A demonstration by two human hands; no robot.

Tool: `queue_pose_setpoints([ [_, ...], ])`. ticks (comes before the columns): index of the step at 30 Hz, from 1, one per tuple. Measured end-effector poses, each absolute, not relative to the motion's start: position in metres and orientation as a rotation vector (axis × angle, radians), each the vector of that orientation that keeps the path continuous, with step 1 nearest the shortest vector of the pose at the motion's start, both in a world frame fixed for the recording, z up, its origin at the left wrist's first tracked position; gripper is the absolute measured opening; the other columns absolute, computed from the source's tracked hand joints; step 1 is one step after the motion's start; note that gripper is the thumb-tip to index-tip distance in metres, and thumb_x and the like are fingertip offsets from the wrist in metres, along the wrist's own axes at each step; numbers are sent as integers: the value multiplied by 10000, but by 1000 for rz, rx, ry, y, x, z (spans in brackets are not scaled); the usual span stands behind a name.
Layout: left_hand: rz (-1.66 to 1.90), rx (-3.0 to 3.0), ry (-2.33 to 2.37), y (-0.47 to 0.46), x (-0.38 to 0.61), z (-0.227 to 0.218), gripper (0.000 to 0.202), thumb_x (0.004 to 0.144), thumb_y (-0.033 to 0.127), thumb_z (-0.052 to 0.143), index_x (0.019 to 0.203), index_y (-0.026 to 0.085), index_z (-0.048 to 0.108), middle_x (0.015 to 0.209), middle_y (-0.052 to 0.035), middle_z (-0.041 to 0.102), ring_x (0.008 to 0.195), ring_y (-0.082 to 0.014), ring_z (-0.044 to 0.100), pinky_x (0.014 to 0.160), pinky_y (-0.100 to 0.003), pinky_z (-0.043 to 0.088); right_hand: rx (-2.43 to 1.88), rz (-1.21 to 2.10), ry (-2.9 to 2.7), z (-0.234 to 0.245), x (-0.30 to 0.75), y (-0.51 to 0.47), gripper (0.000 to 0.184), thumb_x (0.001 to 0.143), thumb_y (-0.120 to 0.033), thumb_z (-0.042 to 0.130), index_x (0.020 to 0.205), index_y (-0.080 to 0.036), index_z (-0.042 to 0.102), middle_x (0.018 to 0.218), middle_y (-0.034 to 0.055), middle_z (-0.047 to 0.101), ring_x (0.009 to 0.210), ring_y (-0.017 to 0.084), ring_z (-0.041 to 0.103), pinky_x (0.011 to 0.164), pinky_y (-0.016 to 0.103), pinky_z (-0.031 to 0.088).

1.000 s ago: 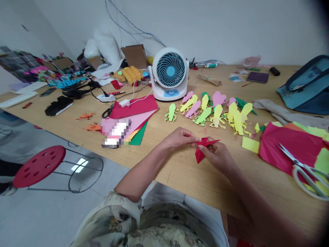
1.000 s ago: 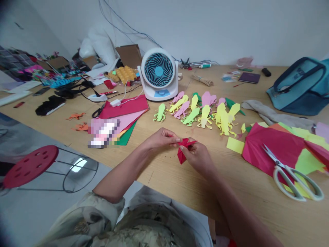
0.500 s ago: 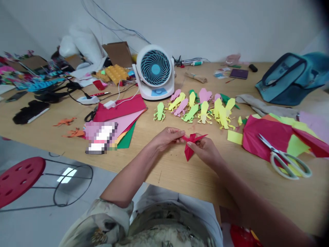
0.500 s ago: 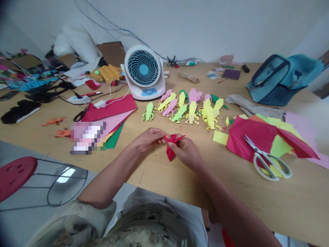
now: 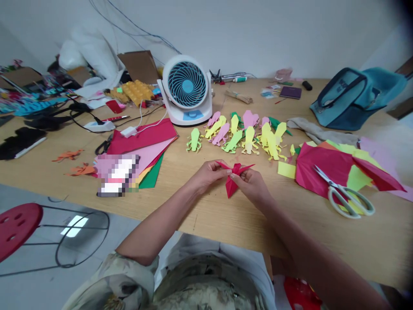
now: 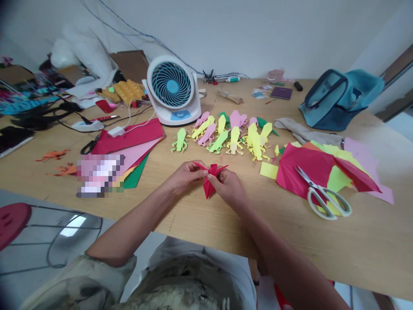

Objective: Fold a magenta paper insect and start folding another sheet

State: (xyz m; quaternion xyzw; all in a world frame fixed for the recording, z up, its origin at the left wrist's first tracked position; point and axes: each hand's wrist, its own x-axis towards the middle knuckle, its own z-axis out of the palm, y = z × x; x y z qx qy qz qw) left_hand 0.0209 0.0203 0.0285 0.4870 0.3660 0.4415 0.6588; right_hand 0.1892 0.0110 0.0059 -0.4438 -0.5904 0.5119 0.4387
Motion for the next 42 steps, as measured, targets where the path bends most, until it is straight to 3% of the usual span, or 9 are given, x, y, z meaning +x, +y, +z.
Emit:
queue_pose_setpoints([
  [8, 1123, 1113, 932, 21, 26, 25, 352, 680, 419, 845, 782, 137, 662, 772, -7, 672, 717, -117, 587, 740, -267, 443, -960, 1394, -1388, -1, 188, 16, 380, 694, -506, 819, 901, -212, 696, 862, 58, 756, 812, 221, 713, 733, 349, 593],
  [13, 1117, 1143, 873, 21, 29, 22, 352, 641, 384, 876, 786, 136, 672, 762, -4, 660, 730, -122, 591, 737, -269, 437, -1018, 1352, -1382, -3, 187, 17, 328, 698, -475, 811, 844, -206, 692, 761, 40, 731, 730, 203, 704, 672, 328, 581],
  [19, 1168, 1184, 952, 24, 27, 22, 295, 688, 364, 839, 742, 147, 647, 734, 11, 630, 718, -119, 578, 718, -267, 431, -1007, 1240, -1439, 3, 188, 12, 348, 751, -504, 773, 889, -210, 649, 826, 49, 723, 742, 194, 682, 693, 338, 564],
  [22, 1184, 1215, 982, 23, 26, 24, 292, 707, 357, 824, 738, 154, 616, 689, 27, 612, 656, -103, 559, 669, -251, 418, -1024, 1139, -1422, 11, 192, 10, 353, 790, -508, 746, 950, -214, 635, 868, 47, 713, 785, 184, 672, 723, 322, 555],
  [25, 1135, 1214, 966, 22, 28, 24, 304, 714, 355, 817, 757, 158, 589, 648, 34, 616, 600, -94, 556, 621, -237, 411, -1080, 1099, -1373, 14, 194, 11, 330, 819, -533, 698, 873, -215, 626, 771, 25, 680, 700, 162, 633, 653, 291, 523],
  [32, 1072, 1178, 888, 23, 30, 21, 339, 643, 300, 862, 821, 127, 631, 806, -28, 718, 730, -126, 667, 745, -269, 495, -1094, 1207, -1285, 10, 194, 16, 369, 735, -553, 734, 790, -217, 593, 666, 10, 668, 645, 165, 645, 627, 291, 519],
  [36, 1060, 1183, 895, 23, 30, 19, 325, 623, 233, 867, 797, 131, 612, 781, -15, 708, 718, -126, 669, 726, -261, 499, -1100, 1238, -1291, 12, 193, 14, 335, 742, -514, 739, 782, -218, 587, 639, 8, 662, 623, 165, 637, 605, 286, 500],
  [42, 1099, 1089, 885, 21, 31, 18, 352, 614, 276, 893, 804, 123, 639, 740, -7, 705, 674, -116, 664, 694, -244, 502, -1083, 1178, -1325, 10, 192, 13, 328, 782, -519, 711, 785, -226, 564, 638, -2, 640, 601, 156, 595, 588, 284, 464],
])
